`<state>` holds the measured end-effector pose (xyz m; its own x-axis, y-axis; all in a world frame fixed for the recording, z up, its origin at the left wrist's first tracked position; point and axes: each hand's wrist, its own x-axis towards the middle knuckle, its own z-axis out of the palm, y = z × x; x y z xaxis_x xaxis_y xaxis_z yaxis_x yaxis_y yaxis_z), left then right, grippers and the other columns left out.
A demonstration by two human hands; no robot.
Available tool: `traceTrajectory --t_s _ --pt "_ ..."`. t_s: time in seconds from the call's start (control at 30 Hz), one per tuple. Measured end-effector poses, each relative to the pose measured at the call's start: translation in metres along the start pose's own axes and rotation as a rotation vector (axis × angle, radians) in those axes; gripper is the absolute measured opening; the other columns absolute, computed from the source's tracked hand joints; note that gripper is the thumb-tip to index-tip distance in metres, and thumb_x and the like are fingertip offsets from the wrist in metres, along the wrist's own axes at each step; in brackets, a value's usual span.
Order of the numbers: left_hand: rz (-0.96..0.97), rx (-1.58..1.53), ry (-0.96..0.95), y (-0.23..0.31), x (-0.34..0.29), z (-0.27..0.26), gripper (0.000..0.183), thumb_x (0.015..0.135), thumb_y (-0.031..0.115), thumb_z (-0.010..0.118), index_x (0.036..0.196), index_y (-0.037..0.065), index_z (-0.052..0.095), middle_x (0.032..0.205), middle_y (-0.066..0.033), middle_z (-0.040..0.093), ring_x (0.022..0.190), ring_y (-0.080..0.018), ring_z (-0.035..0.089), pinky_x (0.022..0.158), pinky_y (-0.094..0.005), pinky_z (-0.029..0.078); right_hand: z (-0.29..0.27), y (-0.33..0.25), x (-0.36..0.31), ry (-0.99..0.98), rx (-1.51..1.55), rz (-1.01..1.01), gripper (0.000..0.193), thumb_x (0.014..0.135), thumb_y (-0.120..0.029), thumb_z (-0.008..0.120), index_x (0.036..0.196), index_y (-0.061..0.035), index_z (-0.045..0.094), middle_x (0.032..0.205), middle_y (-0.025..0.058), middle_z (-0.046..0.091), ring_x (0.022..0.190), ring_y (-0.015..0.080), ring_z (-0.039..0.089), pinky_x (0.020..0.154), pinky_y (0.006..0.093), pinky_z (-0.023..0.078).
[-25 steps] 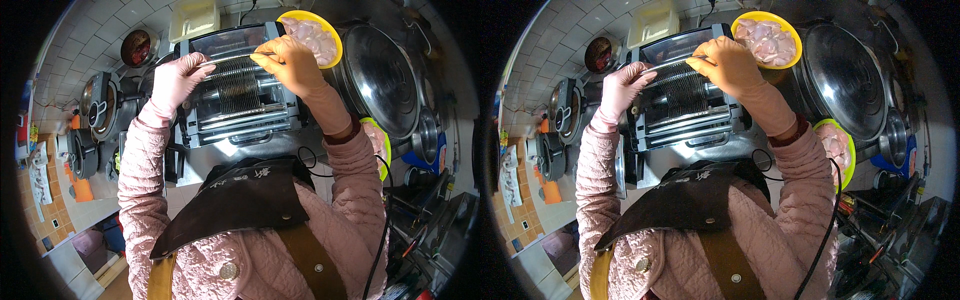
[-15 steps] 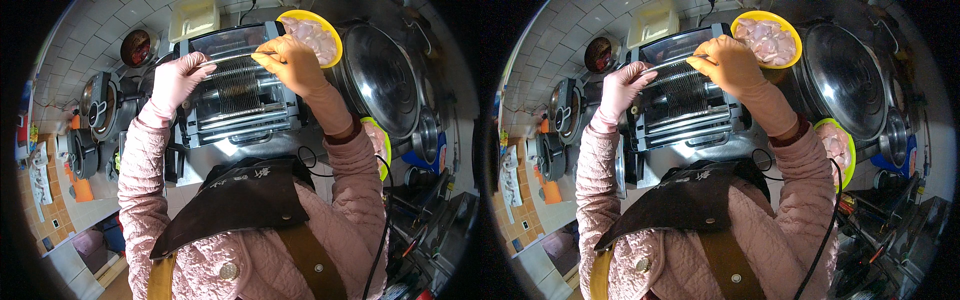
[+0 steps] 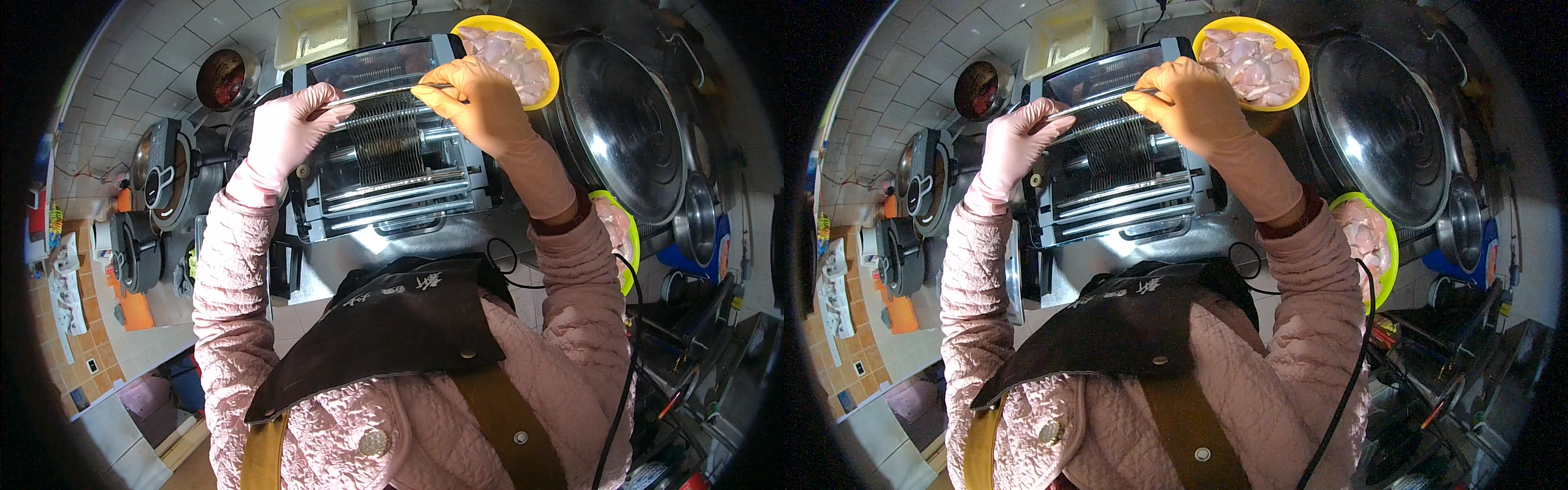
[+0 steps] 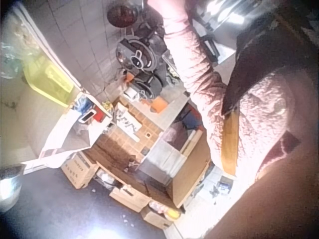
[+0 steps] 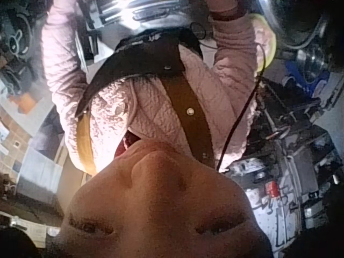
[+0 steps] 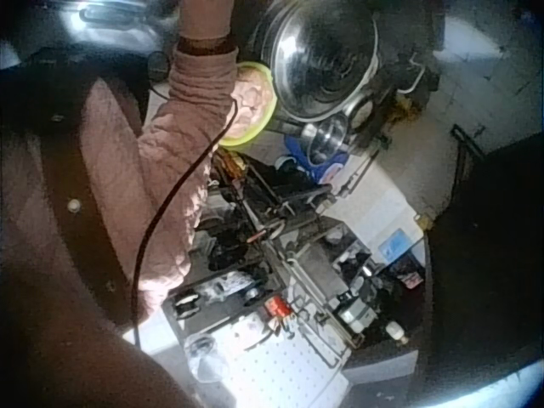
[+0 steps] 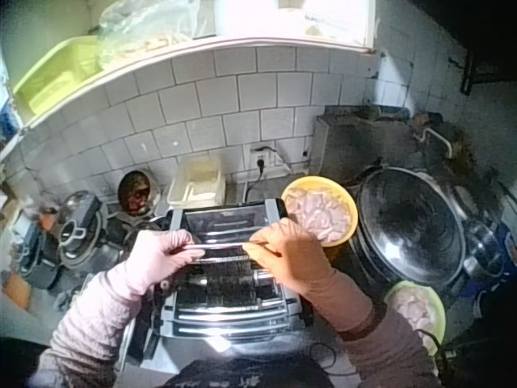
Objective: The person repeatedly assembles small metal frames by hand, inserting rods into slots and aligning components. The person handles multiple frames one at a time, placing them into a machine-like device and adjusting them with both hands.
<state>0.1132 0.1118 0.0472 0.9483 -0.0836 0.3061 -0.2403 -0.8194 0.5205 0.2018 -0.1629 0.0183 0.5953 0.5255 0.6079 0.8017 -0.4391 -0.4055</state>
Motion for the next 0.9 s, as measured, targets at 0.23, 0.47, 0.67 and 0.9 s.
traceTrajectory --t_s 0.23,0.47,0.67,0.9 --pt "0.004 0.055 0.003 0.0008 0.0063 0.0001 0.029 0.091 0.030 0.085 0.107 0.007 0.078 0.085 -0.0077 0.076 0.072 -0.0152 0.070 0.070 -0.0269 0.057 0.0037 0.0051 0.0014 0.050 -0.008 -0.042 0.023 0.093 -0.027 0.080 0.099 -0.0041 0.079 0.086 0.0085 0.074 0.070 0.0212 0.070 0.068 0.0316 0.055" --pt "-0.044 0.072 -0.059 0.0056 0.0088 -0.0057 0.030 0.091 0.022 0.086 0.113 0.003 0.078 0.087 -0.0083 0.076 0.076 -0.0067 0.065 0.074 -0.0250 0.056 0.0032 0.0072 -0.0003 0.052 -0.023 -0.062 0.023 0.092 -0.025 0.082 0.101 -0.0039 0.079 0.083 0.0075 0.073 0.069 0.0196 0.068 0.067 0.0313 0.055" --pt "-0.065 0.038 -0.043 0.0044 0.0055 -0.0036 0.029 0.091 0.022 0.086 0.112 0.003 0.079 0.087 -0.0072 0.077 0.075 -0.0064 0.064 0.073 -0.0247 0.056 0.0035 0.0061 -0.0003 0.072 -0.024 -0.070 0.025 0.092 -0.027 0.082 0.100 -0.0038 0.078 0.080 0.0073 0.071 0.067 0.0188 0.067 0.065 0.0318 0.054" --pt "-0.121 0.019 -0.090 0.0025 0.0065 -0.0061 0.026 0.093 0.021 0.084 0.111 0.004 0.079 0.084 -0.0035 0.075 0.077 -0.0042 0.062 0.073 -0.0231 0.054 0.0015 0.0031 0.0002 0.073 -0.029 -0.100 0.024 0.092 -0.027 0.083 0.100 -0.0041 0.078 0.077 0.0069 0.068 0.064 0.0194 0.065 0.063 0.0327 0.052"
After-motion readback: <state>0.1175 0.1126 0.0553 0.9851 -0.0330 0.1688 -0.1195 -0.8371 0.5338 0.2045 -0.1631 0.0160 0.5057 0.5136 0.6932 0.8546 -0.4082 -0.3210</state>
